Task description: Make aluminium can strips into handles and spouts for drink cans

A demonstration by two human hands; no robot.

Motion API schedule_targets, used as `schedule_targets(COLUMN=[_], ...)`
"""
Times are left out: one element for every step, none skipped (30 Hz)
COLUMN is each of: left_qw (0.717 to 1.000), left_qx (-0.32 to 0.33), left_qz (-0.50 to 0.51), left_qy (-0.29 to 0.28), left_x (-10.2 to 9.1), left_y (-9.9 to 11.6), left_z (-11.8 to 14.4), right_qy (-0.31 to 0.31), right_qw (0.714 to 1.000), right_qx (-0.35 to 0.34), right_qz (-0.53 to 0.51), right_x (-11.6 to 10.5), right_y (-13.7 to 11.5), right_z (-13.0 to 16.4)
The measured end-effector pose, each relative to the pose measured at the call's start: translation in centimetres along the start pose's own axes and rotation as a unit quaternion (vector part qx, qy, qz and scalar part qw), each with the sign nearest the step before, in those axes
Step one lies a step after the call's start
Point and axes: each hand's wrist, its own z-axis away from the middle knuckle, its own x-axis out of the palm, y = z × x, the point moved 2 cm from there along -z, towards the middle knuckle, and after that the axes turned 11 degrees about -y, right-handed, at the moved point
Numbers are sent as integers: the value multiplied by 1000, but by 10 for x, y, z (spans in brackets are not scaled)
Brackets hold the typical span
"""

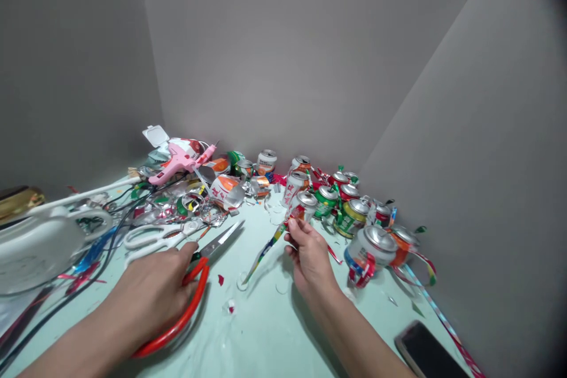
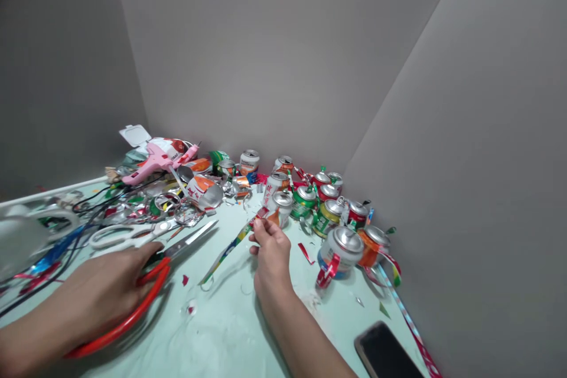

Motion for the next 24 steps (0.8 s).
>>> schedule_targets(left_qw=[999, 998, 998, 998, 998, 997, 997, 997, 997, 997, 997, 992, 978, 955, 926, 899, 884, 876, 873, 872, 871, 869, 866, 864], left_qx=[-12, -23, -32, -38, -43, -45, -45, -43, -35, -21, -2, 19, 40, 56, 68, 80, 81, 76, 68, 58, 50, 45, 41, 38], left_qz=[-29, -48, -55, -51, -49, -54, -63, -69, -62, -31, 26, 106, 201, 290, 367, 419, 447, 465, 475, 479, 483, 488, 493, 497], left_qy=[-9, -16, -20, -22, -22, -17, -4, 17, 43, 68, 78, 67, 34, -20, -65, -97, -106, -100, -91, -81, -75, -74, -75, -77], left_x=[3, 5, 7, 7, 7, 6, 4, 2, 0, -2, -3, -2, 0, 3, 7, 10, 13, 15, 16, 18, 19, 19, 20, 20], left_y=[-2, -4, -5, -7, -8, -8, -8, -7, -5, -1, 4, 9, 16, 24, 32, 40, 46, 50, 53, 54, 55, 54, 54, 53], left_z=[-3, -6, -9, -11, -12, -13, -13, -12, -11, -9, -7, -5, -3, -1, 1, 2, 3, 4, 4, 4, 3, 3, 3, 3], right_qy=[-4, -7, -11, -14, -18, -21, -24, -28, -33, -38, -45, -54, -67, -81, -98, -116, -133, -147, -159, -170, -183, -197, -211, -223], right_qw=[1000, 1000, 1000, 1000, 1000, 1000, 999, 999, 999, 999, 998, 997, 996, 994, 991, 987, 983, 980, 977, 975, 973, 970, 967, 963], right_qx=[-2, -3, -3, -3, -4, -5, -8, -12, -17, -22, -27, -31, -36, -41, -44, -47, -49, -50, -48, -44, -36, -24, -8, 9], right_qz=[3, 6, 9, 11, 14, 17, 19, 23, 27, 31, 35, 41, 52, 66, 82, 100, 115, 126, 132, 134, 136, 138, 143, 149], right_x=[1, 3, 3, 3, 3, 3, 3, 3, 4, 4, 5, 6, 8, 10, 12, 14, 16, 17, 19, 20, 21, 22, 24, 25], right_y=[1, 2, 3, 3, 3, 3, 3, 3, 4, 5, 6, 8, 11, 13, 16, 19, 22, 24, 25, 25, 26, 26, 26, 26], right_z=[2, 3, 4, 4, 5, 5, 5, 6, 7, 8, 11, 13, 16, 20, 23, 27, 31, 34, 36, 38, 40, 40, 41, 41])
